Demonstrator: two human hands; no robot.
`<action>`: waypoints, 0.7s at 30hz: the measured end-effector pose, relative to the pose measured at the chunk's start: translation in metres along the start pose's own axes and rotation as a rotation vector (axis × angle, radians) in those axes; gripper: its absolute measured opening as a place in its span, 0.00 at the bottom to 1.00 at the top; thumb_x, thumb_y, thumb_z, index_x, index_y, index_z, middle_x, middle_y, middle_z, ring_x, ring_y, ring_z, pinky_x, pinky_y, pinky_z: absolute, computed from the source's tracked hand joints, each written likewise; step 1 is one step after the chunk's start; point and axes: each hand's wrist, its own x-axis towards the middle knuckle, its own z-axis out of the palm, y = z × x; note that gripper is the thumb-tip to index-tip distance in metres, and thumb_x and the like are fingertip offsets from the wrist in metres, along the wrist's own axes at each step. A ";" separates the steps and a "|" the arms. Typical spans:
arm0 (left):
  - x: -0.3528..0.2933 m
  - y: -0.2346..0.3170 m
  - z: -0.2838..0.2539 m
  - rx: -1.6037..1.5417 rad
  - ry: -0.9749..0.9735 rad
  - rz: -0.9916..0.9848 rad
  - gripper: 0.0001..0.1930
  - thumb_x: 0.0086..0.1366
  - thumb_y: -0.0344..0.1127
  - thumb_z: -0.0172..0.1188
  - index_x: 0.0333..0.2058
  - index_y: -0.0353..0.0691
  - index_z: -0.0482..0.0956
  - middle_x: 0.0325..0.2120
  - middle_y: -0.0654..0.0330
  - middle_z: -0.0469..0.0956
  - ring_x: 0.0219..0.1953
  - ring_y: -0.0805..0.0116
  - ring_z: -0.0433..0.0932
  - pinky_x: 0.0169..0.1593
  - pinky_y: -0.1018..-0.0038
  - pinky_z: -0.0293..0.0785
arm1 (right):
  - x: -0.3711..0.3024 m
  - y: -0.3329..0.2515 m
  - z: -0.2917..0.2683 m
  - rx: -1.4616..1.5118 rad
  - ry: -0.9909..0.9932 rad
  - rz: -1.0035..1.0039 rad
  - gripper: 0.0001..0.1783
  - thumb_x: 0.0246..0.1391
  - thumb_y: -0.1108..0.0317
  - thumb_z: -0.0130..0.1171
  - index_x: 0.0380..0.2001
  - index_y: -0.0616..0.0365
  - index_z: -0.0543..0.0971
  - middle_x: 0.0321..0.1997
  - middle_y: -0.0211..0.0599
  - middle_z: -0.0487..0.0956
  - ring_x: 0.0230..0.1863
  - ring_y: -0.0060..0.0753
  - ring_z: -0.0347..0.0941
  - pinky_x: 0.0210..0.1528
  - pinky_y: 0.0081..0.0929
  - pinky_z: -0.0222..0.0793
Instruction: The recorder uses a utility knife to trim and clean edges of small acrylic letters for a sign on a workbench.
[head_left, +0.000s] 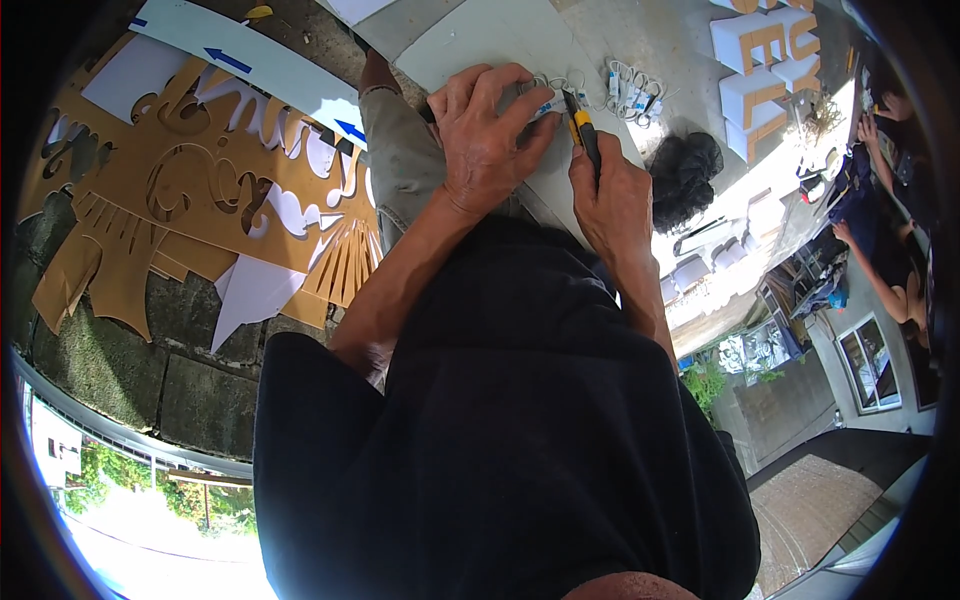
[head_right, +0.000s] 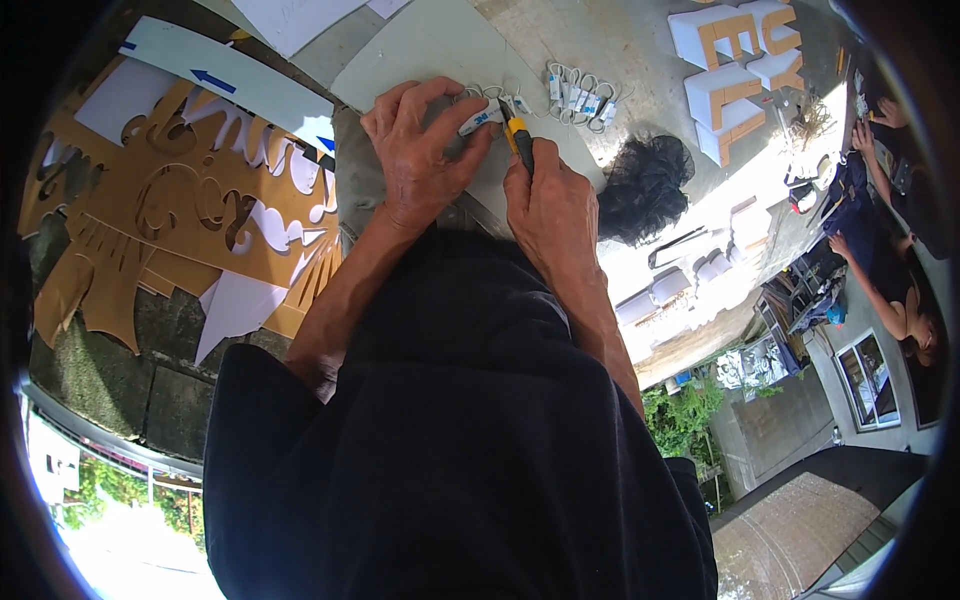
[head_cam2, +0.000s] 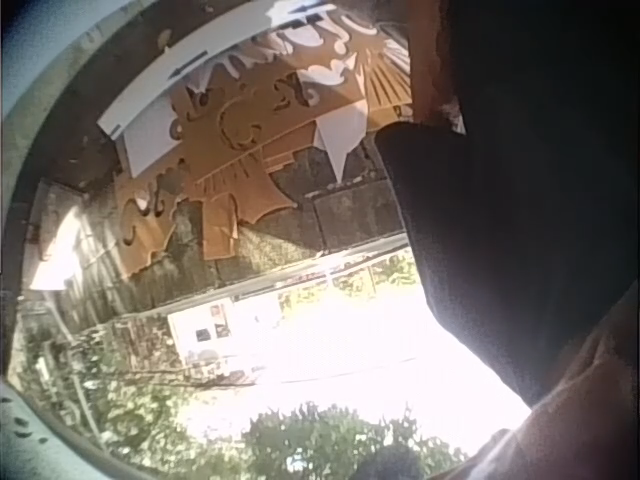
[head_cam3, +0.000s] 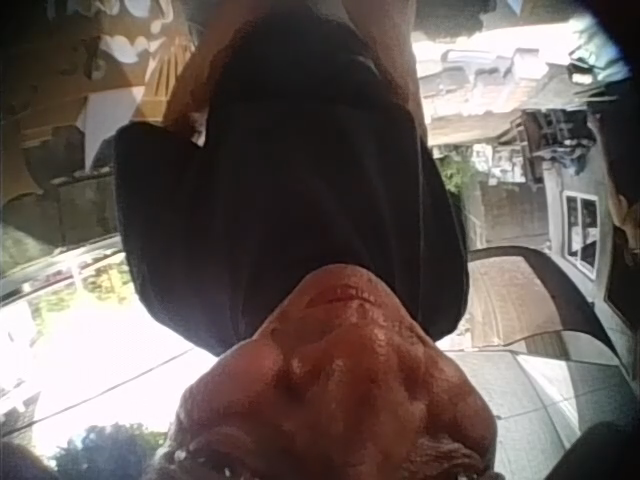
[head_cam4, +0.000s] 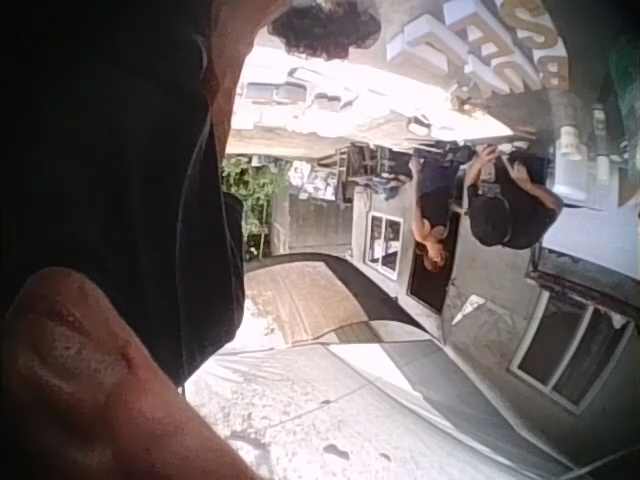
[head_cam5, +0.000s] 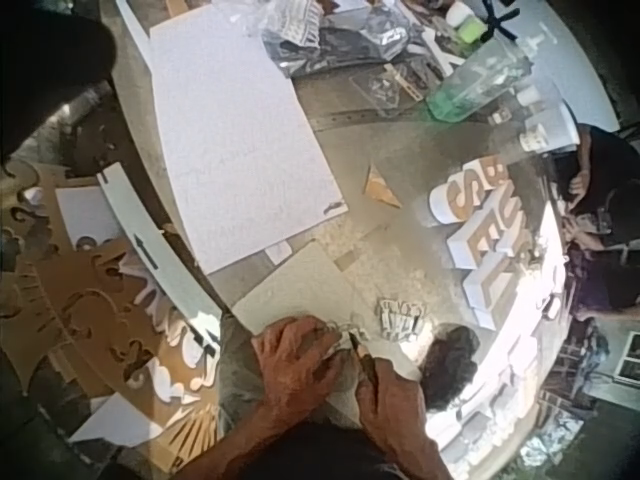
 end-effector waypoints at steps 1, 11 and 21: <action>0.000 0.000 0.000 0.000 -0.002 0.000 0.18 0.46 0.36 0.80 0.39 0.55 0.89 0.45 0.70 0.80 0.53 0.61 0.73 0.54 0.59 0.60 | 0.000 0.000 0.000 0.000 -0.001 -0.001 0.14 0.68 0.63 0.55 0.45 0.64 0.75 0.21 0.56 0.77 0.26 0.62 0.78 0.32 0.51 0.70; 0.000 0.000 0.000 -0.001 0.000 0.002 0.18 0.47 0.36 0.79 0.39 0.55 0.89 0.45 0.70 0.79 0.52 0.61 0.73 0.54 0.59 0.60 | 0.000 -0.002 -0.001 0.011 -0.010 -0.003 0.13 0.68 0.63 0.56 0.43 0.64 0.74 0.23 0.58 0.79 0.27 0.65 0.79 0.31 0.53 0.70; 0.001 0.000 0.000 -0.006 0.004 0.002 0.17 0.47 0.35 0.79 0.39 0.54 0.89 0.45 0.70 0.79 0.52 0.61 0.73 0.54 0.59 0.60 | 0.000 -0.001 0.000 -0.009 -0.022 -0.014 0.13 0.67 0.63 0.55 0.43 0.64 0.72 0.25 0.60 0.80 0.28 0.67 0.79 0.30 0.56 0.72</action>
